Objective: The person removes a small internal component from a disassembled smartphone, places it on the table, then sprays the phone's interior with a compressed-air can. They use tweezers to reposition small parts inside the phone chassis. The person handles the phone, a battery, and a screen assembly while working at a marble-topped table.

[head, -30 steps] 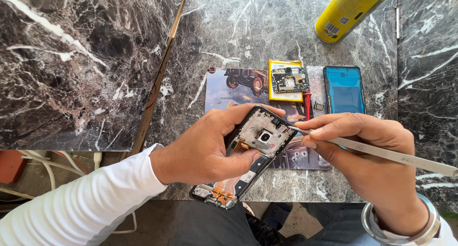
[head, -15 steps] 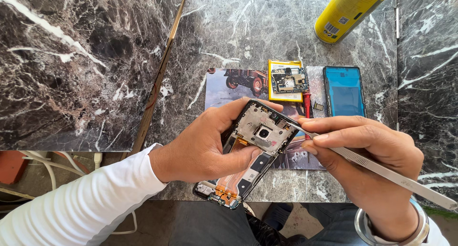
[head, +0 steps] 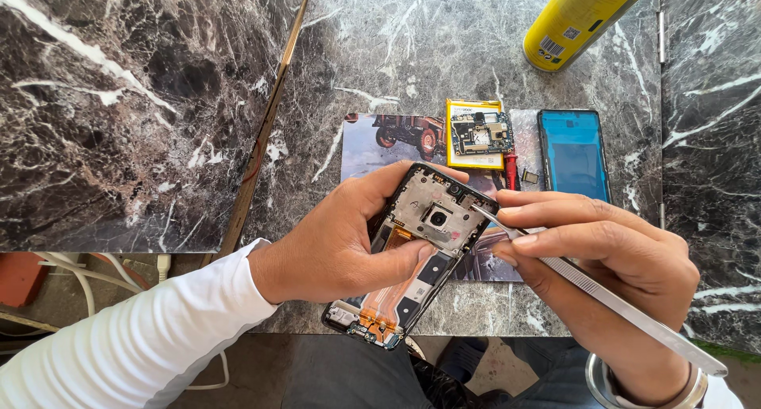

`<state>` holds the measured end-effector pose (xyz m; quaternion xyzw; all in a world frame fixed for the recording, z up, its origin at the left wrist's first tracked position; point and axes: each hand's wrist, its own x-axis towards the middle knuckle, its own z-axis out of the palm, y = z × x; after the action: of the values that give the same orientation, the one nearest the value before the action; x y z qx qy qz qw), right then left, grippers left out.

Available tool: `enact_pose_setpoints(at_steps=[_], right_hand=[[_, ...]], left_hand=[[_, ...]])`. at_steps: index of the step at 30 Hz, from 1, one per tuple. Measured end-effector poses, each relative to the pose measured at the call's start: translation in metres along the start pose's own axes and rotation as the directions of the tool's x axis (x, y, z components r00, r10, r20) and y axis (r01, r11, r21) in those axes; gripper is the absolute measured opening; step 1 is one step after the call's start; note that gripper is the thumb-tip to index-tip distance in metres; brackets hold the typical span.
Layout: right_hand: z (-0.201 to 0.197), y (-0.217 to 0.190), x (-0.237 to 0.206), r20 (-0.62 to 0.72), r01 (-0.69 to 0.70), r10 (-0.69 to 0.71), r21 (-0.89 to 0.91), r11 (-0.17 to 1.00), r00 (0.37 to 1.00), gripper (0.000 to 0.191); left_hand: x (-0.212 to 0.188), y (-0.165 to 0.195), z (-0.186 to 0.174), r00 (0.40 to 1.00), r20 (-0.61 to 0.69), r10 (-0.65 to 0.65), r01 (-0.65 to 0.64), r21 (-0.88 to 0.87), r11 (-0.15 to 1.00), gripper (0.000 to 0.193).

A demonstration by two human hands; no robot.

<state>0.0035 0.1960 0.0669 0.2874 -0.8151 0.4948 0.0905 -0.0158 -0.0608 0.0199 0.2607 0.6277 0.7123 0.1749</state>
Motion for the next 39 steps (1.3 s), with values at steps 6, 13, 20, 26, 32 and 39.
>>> enact_pose_setpoints(at_steps=[6,13,20,26,32,39], right_hand=[[0.001,0.002,-0.006,-0.128,-0.118,0.129,0.092,0.989,0.983,0.023],[0.005,0.001,-0.003,-0.195,-0.069,0.071,0.018,0.997,0.978,0.027],[0.011,0.007,0.011,0.012,0.092,-0.091,-0.195,0.976,0.996,0.018],[0.022,0.022,0.009,0.026,-0.006,0.012,-0.224,0.975,1.000,0.018],[0.027,0.028,0.006,0.006,-0.158,0.160,-0.133,0.978,0.987,0.018],[0.028,0.030,0.005,-0.006,-0.117,0.117,-0.127,0.985,0.993,0.019]], left_hand=[[0.000,0.001,-0.001,0.999,0.007,-0.032,0.032,-0.030,0.999,0.052],[0.003,-0.004,-0.004,0.994,0.035,-0.103,0.108,-0.178,0.978,0.057],[0.005,-0.016,-0.004,0.959,0.122,-0.257,0.285,-0.373,0.883,0.054],[0.003,-0.014,-0.004,0.949,0.158,-0.271,0.308,-0.309,0.900,0.063],[0.001,-0.009,-0.006,0.956,0.186,-0.227,0.270,-0.248,0.931,0.074],[0.002,-0.007,-0.005,0.952,0.193,-0.238,0.285,-0.271,0.919,0.084]])
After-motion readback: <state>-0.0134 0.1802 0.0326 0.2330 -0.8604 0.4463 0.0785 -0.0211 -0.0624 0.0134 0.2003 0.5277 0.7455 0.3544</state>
